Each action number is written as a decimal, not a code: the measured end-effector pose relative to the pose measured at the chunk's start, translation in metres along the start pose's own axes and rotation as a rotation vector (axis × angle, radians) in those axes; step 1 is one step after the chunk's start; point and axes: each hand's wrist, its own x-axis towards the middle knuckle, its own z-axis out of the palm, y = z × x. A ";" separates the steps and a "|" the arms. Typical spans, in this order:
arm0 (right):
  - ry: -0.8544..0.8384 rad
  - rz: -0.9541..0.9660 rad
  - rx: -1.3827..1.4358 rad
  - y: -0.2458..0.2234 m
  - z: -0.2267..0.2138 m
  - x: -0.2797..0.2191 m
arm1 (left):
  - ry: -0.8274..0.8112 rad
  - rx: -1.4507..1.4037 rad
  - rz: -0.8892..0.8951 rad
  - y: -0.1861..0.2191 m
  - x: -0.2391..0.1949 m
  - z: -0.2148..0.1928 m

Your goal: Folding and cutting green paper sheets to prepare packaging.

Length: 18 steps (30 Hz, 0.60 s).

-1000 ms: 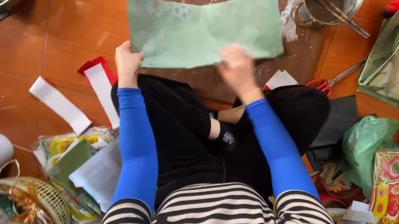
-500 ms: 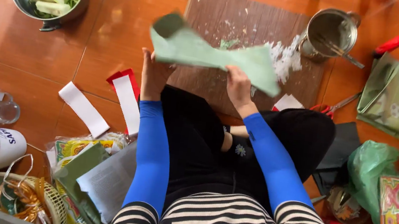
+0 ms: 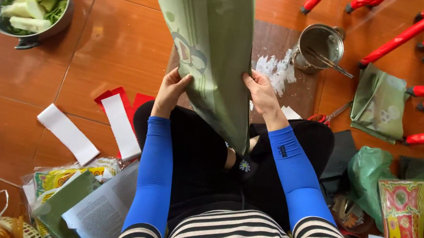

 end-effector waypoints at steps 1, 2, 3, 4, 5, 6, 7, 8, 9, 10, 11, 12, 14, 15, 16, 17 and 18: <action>0.060 -0.005 -0.018 0.003 0.000 0.000 | 0.056 0.049 -0.014 -0.006 0.002 -0.005; 0.121 -0.009 -0.035 0.005 0.000 0.000 | 0.112 0.099 -0.027 -0.013 0.005 -0.010; 0.127 -0.002 -0.033 0.005 -0.001 0.001 | 0.113 0.100 -0.037 -0.012 0.007 -0.011; 0.164 -0.055 -0.094 0.005 -0.001 0.002 | 0.179 0.113 -0.032 -0.011 0.009 -0.012; 0.199 -0.108 -0.156 0.005 -0.001 0.002 | 0.245 0.125 -0.026 -0.011 0.010 -0.013; 0.205 -0.099 -0.156 0.005 0.002 0.000 | 0.246 0.126 -0.036 -0.013 0.010 -0.015; 0.225 -0.153 -0.194 0.004 0.005 -0.001 | 0.272 0.105 -0.047 -0.015 0.013 -0.015; 0.245 -0.207 -0.232 0.003 0.008 -0.001 | 0.298 0.084 -0.058 -0.017 0.016 -0.016; 0.250 -0.200 -0.231 0.009 0.003 0.002 | 0.299 0.086 -0.067 -0.021 0.018 -0.019; 0.258 -0.205 -0.260 0.016 -0.001 0.005 | 0.312 0.099 -0.082 -0.026 0.020 -0.022; 0.265 -0.213 -0.287 0.022 -0.005 0.009 | 0.325 0.114 -0.094 -0.029 0.024 -0.025; 0.269 -0.208 -0.284 0.030 -0.009 0.013 | 0.325 0.118 -0.100 -0.029 0.024 -0.024; 0.340 -0.149 -0.310 0.046 -0.016 0.022 | 0.367 0.183 -0.104 -0.030 0.025 -0.022; 0.345 -0.145 -0.304 0.057 -0.023 0.028 | 0.365 0.190 -0.109 -0.032 0.027 -0.021; 0.364 -0.125 -0.294 0.067 -0.029 0.033 | 0.387 0.231 -0.095 -0.033 0.029 -0.020; 0.382 -0.108 -0.286 0.077 -0.037 0.040 | 0.409 0.269 -0.080 -0.036 0.032 -0.018; 0.386 -0.105 -0.284 0.082 -0.043 0.047 | 0.407 0.273 -0.084 -0.037 0.038 -0.012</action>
